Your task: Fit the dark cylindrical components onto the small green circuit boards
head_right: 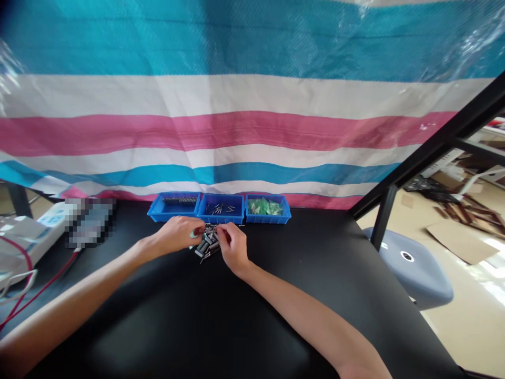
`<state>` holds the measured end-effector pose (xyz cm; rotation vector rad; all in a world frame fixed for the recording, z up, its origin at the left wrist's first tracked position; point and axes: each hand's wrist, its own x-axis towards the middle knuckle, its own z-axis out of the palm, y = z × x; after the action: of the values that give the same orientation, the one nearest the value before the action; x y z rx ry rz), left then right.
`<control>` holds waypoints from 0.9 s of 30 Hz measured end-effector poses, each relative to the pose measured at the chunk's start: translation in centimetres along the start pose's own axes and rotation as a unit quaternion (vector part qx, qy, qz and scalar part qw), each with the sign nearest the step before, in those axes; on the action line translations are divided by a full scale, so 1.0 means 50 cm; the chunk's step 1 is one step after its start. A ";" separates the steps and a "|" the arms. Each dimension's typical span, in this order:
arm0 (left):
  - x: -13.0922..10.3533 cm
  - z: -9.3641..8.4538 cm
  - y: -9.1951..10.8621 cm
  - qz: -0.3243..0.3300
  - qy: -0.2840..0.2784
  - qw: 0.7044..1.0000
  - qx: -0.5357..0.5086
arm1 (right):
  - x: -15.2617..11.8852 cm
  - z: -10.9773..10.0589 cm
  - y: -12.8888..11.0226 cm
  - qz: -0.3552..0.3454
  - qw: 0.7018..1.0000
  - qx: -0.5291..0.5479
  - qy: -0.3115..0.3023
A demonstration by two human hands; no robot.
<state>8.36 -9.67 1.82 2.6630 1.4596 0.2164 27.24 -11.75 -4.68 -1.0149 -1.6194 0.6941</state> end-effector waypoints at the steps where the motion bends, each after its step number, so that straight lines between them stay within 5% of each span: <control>1: 0.006 0.014 0.001 0.004 0.017 1.000 -0.003 | 0.000 0.000 0.001 0.005 1.000 0.003 0.005; 8: 0.004 0.096 0.007 -0.002 0.173 0.984 -0.031 | 0.001 -0.004 -0.005 0.008 1.000 0.007 0.018; 14: -0.006 0.145 0.007 0.055 0.308 0.946 -0.082 | -0.001 -0.003 0.000 -0.001 1.000 0.009 0.012; 27: -0.012 0.148 -0.004 0.063 0.331 0.921 -0.194 | 0.004 -0.001 -0.002 -0.006 1.000 -0.007 -0.019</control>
<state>9.14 -10.18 -5.56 2.4412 1.1822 1.3713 27.24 -11.66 -4.48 -1.0067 -1.6635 0.6979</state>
